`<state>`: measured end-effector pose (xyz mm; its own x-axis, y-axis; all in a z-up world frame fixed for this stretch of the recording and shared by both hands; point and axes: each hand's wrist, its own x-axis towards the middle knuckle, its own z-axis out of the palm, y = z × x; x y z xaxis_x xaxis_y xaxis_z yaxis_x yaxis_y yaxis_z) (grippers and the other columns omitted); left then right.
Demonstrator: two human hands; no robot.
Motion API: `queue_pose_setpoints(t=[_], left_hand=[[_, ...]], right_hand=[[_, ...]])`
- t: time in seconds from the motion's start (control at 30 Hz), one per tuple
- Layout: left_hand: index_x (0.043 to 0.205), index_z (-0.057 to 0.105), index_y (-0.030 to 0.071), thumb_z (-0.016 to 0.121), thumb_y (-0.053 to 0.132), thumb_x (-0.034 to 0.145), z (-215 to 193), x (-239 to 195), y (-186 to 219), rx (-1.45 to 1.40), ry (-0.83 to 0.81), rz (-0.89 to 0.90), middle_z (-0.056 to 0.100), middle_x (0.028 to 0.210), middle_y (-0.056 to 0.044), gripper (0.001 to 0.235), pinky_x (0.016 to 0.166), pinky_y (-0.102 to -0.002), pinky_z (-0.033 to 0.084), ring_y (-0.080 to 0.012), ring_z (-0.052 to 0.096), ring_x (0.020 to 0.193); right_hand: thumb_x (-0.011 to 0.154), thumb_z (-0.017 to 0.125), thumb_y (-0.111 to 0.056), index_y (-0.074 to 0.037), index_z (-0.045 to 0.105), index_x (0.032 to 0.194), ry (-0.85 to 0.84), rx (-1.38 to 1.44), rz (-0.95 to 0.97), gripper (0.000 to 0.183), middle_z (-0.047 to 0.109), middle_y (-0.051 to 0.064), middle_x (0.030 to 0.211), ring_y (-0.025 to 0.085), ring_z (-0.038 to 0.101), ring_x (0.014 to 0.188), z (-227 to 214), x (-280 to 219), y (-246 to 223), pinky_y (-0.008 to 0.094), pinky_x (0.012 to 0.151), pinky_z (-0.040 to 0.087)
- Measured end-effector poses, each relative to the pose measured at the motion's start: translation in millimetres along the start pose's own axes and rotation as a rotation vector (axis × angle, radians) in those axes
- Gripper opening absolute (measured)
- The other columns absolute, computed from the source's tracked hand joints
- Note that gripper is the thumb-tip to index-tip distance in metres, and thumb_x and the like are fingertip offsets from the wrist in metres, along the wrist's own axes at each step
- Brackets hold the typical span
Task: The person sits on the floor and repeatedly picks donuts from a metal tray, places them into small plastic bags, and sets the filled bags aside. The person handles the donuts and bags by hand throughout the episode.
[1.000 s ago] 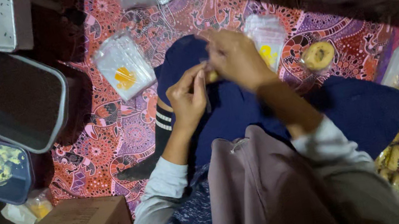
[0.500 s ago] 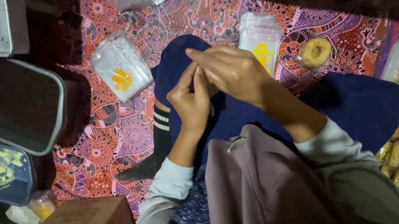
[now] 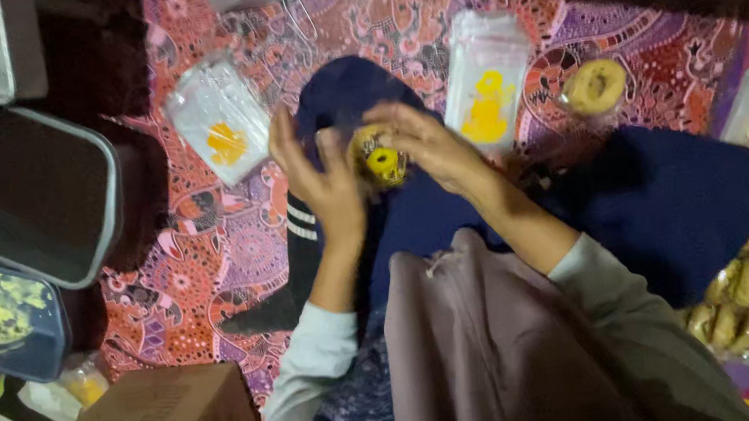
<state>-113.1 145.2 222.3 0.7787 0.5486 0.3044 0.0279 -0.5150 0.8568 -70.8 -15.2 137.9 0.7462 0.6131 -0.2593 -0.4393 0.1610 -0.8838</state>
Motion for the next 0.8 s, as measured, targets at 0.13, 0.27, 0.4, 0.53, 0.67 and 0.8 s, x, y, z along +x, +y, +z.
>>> queue_pose_setpoints(t=[0.13, 0.27, 0.4, 0.53, 0.67, 0.8], left_hand=[[0.115, 0.075, -0.005, 0.057, 0.019, 0.109, -8, 2, -51, -0.589, -0.209, -0.645, 0.075, 0.11, -0.013, 0.031, 0.089, -0.026, 0.054, -0.0159, 0.067, 0.098], [0.103, 0.07, -0.002, 0.066, 0.007, 0.106, 1, -9, -61, -0.485, -0.122, -0.288, 0.067, 0.1, -0.006, 0.011, 0.084, -0.025, 0.049, -0.01, 0.058, 0.091], [0.09, 0.059, -0.001, 0.063, 0.009, 0.104, 4, -14, -41, -0.296, -0.007, -0.124, 0.057, 0.091, -0.003, 0.018, 0.066, -0.027, 0.044, -0.0109, 0.051, 0.075], [0.083, 0.061, -0.004, 0.067, 0.006, 0.1, 15, -8, -23, 0.121, -0.163, -0.027, 0.06, 0.082, -0.012, 0.02, 0.063, -0.035, 0.046, -0.0213, 0.057, 0.07], [0.086, 0.063, -0.003, 0.065, 0.003, 0.095, 61, -38, -26, 0.069, -0.359, 0.124, 0.062, 0.086, -0.015, 0.011, 0.068, -0.04, 0.05, -0.0314, 0.062, 0.077], [0.091, 0.062, -0.002, 0.067, 0.009, 0.095, 179, -73, -23, -0.182, -0.589, 0.065, 0.062, 0.088, -0.018, 0.013, 0.067, -0.043, 0.052, -0.0359, 0.064, 0.076]], right_hand=[[0.109, 0.049, -0.028, -0.005, 0.065, 0.133, 0.022, 0.002, 0.087, 0.037, 0.069, 0.005, 0.129, 0.016, 0.064, 0.12, 7, 17, -18, 0.03, 0.102, 0.053], [0.107, 0.059, -0.013, -0.002, 0.072, 0.107, 0.345, -0.459, -0.389, 0.017, 0.071, 0.009, 0.104, 0.022, 0.067, 0.099, 14, 21, -41, 0.033, 0.09, 0.053], [0.101, 0.065, -0.004, 0.0, 0.063, 0.091, 0.501, -0.615, -0.698, 0.011, 0.061, 0.016, 0.092, 0.029, 0.062, 0.088, 21, 13, -33, 0.038, 0.082, 0.05], [0.1, 0.069, -0.011, 0.0, 0.065, 0.088, 0.582, -0.773, -0.376, 0.016, 0.062, 0.014, 0.087, 0.028, 0.061, 0.083, 2, 12, -2, 0.037, 0.077, 0.047], [0.097, 0.066, -0.02, -0.013, 0.064, 0.105, 0.695, -0.163, 0.127, 0.01, 0.066, 0.003, 0.1, 0.018, 0.064, 0.088, -53, -24, 52, 0.033, 0.076, 0.052], [0.108, 0.056, -0.022, -0.008, 0.061, 0.135, 0.655, 0.213, -0.252, 0.031, 0.065, 0.009, 0.126, 0.019, 0.064, 0.114, -166, -77, 62, 0.034, 0.096, 0.056]])
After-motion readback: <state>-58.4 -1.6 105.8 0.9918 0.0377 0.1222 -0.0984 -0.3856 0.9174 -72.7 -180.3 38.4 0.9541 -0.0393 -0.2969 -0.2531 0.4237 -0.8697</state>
